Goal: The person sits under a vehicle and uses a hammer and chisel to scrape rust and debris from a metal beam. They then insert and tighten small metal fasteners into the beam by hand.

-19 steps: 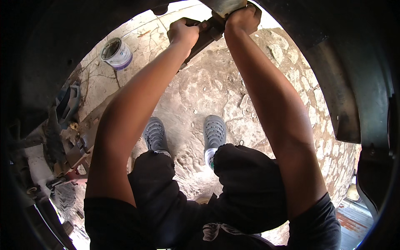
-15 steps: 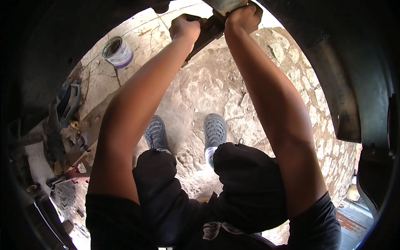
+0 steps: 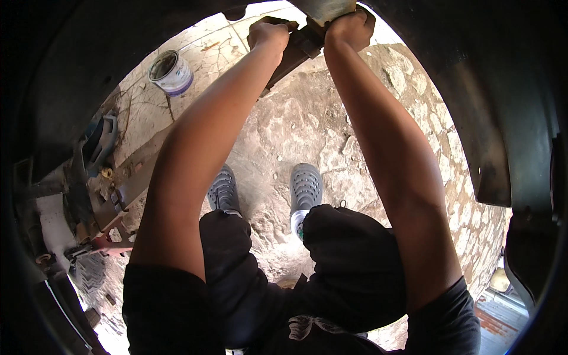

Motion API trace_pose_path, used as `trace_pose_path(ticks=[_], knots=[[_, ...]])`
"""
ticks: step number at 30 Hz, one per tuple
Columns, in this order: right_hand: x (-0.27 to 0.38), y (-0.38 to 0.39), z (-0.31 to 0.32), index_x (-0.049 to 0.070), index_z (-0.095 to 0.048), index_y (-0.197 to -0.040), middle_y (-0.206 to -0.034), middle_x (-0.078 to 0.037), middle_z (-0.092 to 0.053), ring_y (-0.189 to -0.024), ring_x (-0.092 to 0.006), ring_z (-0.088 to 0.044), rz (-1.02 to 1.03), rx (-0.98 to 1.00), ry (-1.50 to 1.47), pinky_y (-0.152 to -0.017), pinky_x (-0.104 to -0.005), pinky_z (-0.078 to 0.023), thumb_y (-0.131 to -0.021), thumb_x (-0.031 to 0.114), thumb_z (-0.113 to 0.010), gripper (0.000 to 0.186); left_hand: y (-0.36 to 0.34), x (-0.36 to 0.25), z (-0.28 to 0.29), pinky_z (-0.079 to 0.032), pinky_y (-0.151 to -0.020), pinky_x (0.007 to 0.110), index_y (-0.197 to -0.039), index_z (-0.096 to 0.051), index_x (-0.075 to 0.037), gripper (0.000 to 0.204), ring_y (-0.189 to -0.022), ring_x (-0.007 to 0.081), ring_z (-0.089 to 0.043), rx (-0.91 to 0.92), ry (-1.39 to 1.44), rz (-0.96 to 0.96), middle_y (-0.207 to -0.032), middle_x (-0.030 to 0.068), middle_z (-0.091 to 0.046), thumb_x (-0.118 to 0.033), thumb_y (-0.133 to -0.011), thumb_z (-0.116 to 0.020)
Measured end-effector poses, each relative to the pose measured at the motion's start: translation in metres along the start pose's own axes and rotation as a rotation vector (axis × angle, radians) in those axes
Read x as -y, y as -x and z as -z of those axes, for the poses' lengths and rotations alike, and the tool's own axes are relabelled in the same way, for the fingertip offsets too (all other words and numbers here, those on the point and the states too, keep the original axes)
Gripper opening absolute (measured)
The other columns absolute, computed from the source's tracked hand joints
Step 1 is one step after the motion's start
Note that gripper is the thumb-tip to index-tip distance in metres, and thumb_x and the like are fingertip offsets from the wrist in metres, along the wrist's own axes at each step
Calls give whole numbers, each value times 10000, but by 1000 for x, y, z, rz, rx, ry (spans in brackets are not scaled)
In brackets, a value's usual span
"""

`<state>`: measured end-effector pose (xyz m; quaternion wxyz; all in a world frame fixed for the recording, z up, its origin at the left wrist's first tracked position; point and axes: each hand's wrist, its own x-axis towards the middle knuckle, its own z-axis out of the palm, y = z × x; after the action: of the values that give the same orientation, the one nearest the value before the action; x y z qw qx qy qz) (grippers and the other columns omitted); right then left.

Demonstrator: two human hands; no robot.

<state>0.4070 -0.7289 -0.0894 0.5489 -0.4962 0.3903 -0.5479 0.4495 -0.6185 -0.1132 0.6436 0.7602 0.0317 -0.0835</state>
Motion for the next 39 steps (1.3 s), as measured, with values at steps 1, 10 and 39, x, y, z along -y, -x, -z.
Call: trace_pose_path(ticks=[1,10,39], knots=[[-1,-2,1,73,-754,-1111,-1141,-225,-759,-1057,-430,-704,9,3,5,-978,-519,-523,-944,252,-433,404,5,2,-1,-594,-822,383,-1144,-775,4,435,-920,218,-714,1,-42,-8,-1124,134,-776,-226,-811,-934],[1,-1,8,53,-762,-1117,-1153,-245,-753,-1081,-448,-694,50,19,7,-998,-523,-509,-958,278,-429,432,11,14,8,-575,-867,358,-1157,-762,31,419,-928,230,-737,210,8,-78,-1089,152,-789,-188,-832,-912],[-4,-9,4,8,-768,-1071,-1112,-267,-756,-1042,-469,-701,43,63,172,-969,-536,-515,-969,299,-417,467,32,41,17,-481,-1146,469,-1431,-590,30,414,-1379,443,-549,172,-582,-998,-1473,288,-570,-166,-1067,-573]])
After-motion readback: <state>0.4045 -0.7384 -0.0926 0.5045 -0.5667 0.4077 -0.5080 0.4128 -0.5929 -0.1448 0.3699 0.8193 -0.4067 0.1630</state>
